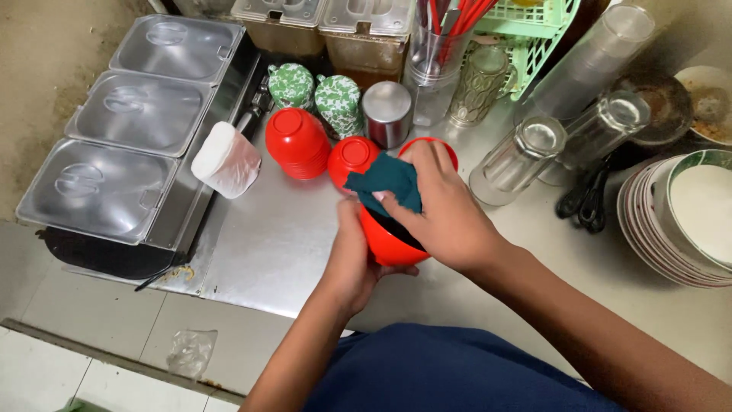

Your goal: The person is wiping and drying several small red bowls using a green cloth on a counter.

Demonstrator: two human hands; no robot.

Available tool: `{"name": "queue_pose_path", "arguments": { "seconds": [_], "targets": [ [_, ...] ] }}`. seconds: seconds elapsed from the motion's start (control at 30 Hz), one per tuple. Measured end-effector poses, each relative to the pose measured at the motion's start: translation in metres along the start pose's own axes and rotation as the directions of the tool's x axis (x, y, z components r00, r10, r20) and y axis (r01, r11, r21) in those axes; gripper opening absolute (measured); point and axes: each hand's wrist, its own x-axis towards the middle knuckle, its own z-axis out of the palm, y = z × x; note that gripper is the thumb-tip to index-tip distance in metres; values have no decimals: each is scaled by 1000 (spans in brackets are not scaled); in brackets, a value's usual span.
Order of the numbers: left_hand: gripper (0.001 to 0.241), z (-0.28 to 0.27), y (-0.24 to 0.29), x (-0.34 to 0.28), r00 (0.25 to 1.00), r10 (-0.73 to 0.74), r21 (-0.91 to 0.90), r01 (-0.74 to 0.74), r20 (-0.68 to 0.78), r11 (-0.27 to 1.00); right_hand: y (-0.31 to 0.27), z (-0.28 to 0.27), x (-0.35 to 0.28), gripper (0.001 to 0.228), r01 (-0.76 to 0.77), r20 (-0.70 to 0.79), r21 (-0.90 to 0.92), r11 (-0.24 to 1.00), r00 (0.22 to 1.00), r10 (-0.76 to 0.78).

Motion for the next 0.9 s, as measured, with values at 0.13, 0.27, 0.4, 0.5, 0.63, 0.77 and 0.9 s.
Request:
{"name": "queue_pose_path", "arguments": {
  "seconds": [0.13, 0.27, 0.4, 0.5, 0.63, 0.77, 0.9],
  "targets": [
    [79, 8, 19, -6, 1000, -9, -17, 8, -14, 1000, -1, -2, -6, 42, -12, 94, -96, 995, 995, 21],
    [63, 21, 26, -16, 987, 44, 212, -10, -157, 977, 6, 1, -12, 34, 114, 89, 9, 993, 989, -114],
    [51, 28, 27, -13, 986, 94, 284, -52, -137, 957, 21, 0, -10, 10, -372, 326, 322, 871, 907, 267],
    [54, 3, -7, 14, 931, 360, 444, -295, -66, 846, 31, -4, -11, 29, -747, 558, 362, 558, 653, 512],
    [51, -7, -13, 23, 893, 447, 434, -424, 53, 795, 58, 3, -27, 27, -729, 693, 676, 109, 679, 243],
    [51, -2, 3, 10, 978, 169, 158, -149, -119, 976, 45, -13, -32, 32, -631, 676, 723, -281, 566, 471],
    [63, -15, 10, 9, 983, 31, -116, -53, -182, 992, 99, -5, -55, 41, -791, 402, 538, 290, 543, 737]
  ]
}}
